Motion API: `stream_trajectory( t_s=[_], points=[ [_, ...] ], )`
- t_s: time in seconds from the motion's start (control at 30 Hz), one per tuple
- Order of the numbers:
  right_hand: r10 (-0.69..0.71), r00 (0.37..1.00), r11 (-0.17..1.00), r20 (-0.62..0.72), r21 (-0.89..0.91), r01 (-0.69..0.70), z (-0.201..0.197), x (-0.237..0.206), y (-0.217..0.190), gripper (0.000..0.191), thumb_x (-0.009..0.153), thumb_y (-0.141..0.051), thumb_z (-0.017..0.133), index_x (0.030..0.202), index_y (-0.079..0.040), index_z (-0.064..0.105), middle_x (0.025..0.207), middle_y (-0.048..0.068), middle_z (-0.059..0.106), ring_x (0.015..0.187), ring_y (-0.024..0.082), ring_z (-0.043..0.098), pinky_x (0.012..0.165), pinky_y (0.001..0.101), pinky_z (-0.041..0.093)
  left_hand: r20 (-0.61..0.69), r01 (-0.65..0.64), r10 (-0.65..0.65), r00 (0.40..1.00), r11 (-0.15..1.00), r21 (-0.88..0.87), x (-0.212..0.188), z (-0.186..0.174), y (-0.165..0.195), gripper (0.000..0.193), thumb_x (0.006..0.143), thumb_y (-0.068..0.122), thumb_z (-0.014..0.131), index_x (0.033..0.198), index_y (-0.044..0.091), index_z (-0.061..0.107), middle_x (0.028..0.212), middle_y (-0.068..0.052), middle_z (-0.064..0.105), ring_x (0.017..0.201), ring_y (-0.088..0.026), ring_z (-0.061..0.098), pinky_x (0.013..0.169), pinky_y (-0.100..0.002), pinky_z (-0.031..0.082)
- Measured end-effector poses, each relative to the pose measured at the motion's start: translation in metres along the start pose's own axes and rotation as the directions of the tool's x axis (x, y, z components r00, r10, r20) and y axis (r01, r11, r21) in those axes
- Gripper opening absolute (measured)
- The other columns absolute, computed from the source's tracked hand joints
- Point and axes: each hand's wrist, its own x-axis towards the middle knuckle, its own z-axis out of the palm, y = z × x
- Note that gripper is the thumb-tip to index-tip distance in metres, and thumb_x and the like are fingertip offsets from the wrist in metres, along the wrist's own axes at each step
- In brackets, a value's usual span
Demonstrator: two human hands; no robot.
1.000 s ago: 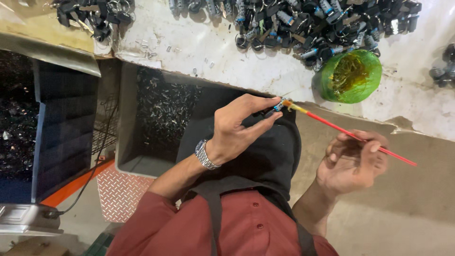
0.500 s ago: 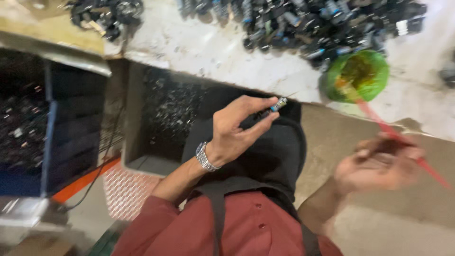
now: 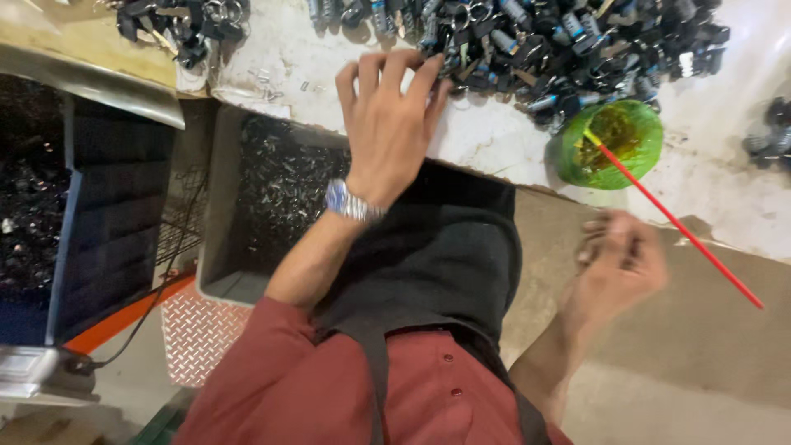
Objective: The person picks small metal lock components one at a time from a pile on the workbench, applies liquid to each part with a brush dipped into a green cup, and places the treated parts into a bin below the bench.
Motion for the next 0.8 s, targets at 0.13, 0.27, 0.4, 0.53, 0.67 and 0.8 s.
stream_trajectory(
  t_s=[0.13, 0.27, 0.4, 0.53, 0.67, 0.8],
  points=[
    [0.172, 0.975, 0.978, 0.141, -0.139, -0.152, 0.028, -0.017, -0.017, 0.011, 0.106, -0.007, 0.063, 0.107, 0.001, 0.071, 0.097, 0.009, 0.073, 0.083, 0.01, 0.069, 0.065, 0.0216, 0.05, 0.024, -0.076, 0.076, 0.997, 0.997, 0.012, 0.014, 0.014, -0.01, 0.02, 0.095, 0.021, 0.08, 0.111, 0.012, 0.074, 0.114, -0.002, 0.059, 0.113, -0.026, 0.051, 0.103, -0.046, 0.036],
    [-0.106, 0.841, 0.897, 0.531, -0.313, 0.311, 0.077, -0.011, -0.036, 0.015, 0.099, -0.009, 0.072, 0.113, -0.003, 0.074, 0.107, 0.012, 0.073, 0.09, 0.019, 0.071, 0.075, 0.03, 0.056, -0.055, -0.134, 0.137, 0.989, 0.99, 0.051, 0.021, 0.004, -0.012, 0.019, 0.092, 0.017, 0.08, 0.108, 0.009, 0.072, 0.119, -0.004, 0.058, 0.117, -0.025, 0.052, 0.102, -0.045, 0.039],
    [-0.309, 0.683, 0.567, 0.662, -0.448, 0.691, 0.126, 0.007, -0.047, 0.042, 0.093, -0.024, 0.08, 0.131, -0.009, 0.066, 0.122, 0.011, 0.065, 0.102, 0.028, 0.065, 0.079, 0.0398, 0.056, -0.192, -0.112, 0.078, 0.978, 0.978, -0.175, 0.028, -0.016, -0.019, 0.022, 0.092, 0.016, 0.082, 0.108, 0.008, 0.07, 0.117, -0.008, 0.057, 0.111, -0.027, 0.056, 0.092, -0.042, 0.047],
    [-0.219, 0.601, 0.467, 0.768, -0.459, 0.756, 0.143, 0.015, -0.049, 0.067, 0.088, -0.036, 0.082, 0.144, -0.008, 0.058, 0.118, 0.012, 0.06, 0.093, 0.029, 0.063, 0.065, 0.041, 0.053, -0.247, -0.025, -0.155, 0.957, 0.801, -0.598, 0.026, -0.038, -0.022, 0.016, 0.105, 0.018, 0.075, 0.114, 0.007, 0.066, 0.118, -0.008, 0.062, 0.103, -0.02, 0.062, 0.084, -0.032, 0.054],
    [-0.285, 0.576, 0.432, 0.767, -0.434, 0.791, 0.139, 0.014, -0.042, 0.06, 0.085, -0.032, 0.083, 0.137, -0.007, 0.066, 0.113, 0.011, 0.061, 0.088, 0.029, 0.064, 0.063, 0.0392, 0.052, 0.032, 0.155, -0.431, 0.902, 0.253, -0.955, 0.009, -0.047, -0.014, 0.023, 0.106, 0.029, 0.06, 0.112, 0.006, 0.059, 0.095, -0.002, 0.069, 0.087, -0.01, 0.066, 0.08, -0.026, 0.053],
    [-0.346, 0.732, 0.77, 0.587, -0.267, 0.579, 0.119, 0.003, -0.032, 0.019, 0.092, -0.01, 0.085, 0.108, -0.009, 0.073, 0.113, 0.009, 0.063, 0.08, 0.018, 0.065, 0.069, 0.031, 0.053, 0.382, 0.473, -0.515, 0.767, 0.052, -0.88, -0.023, -0.041, 0.0, 0.034, 0.11, 0.028, 0.052, 0.115, -0.001, 0.07, 0.076, 0.002, 0.055, 0.065, -0.006, 0.05, 0.061, -0.024, 0.046]
  ],
)
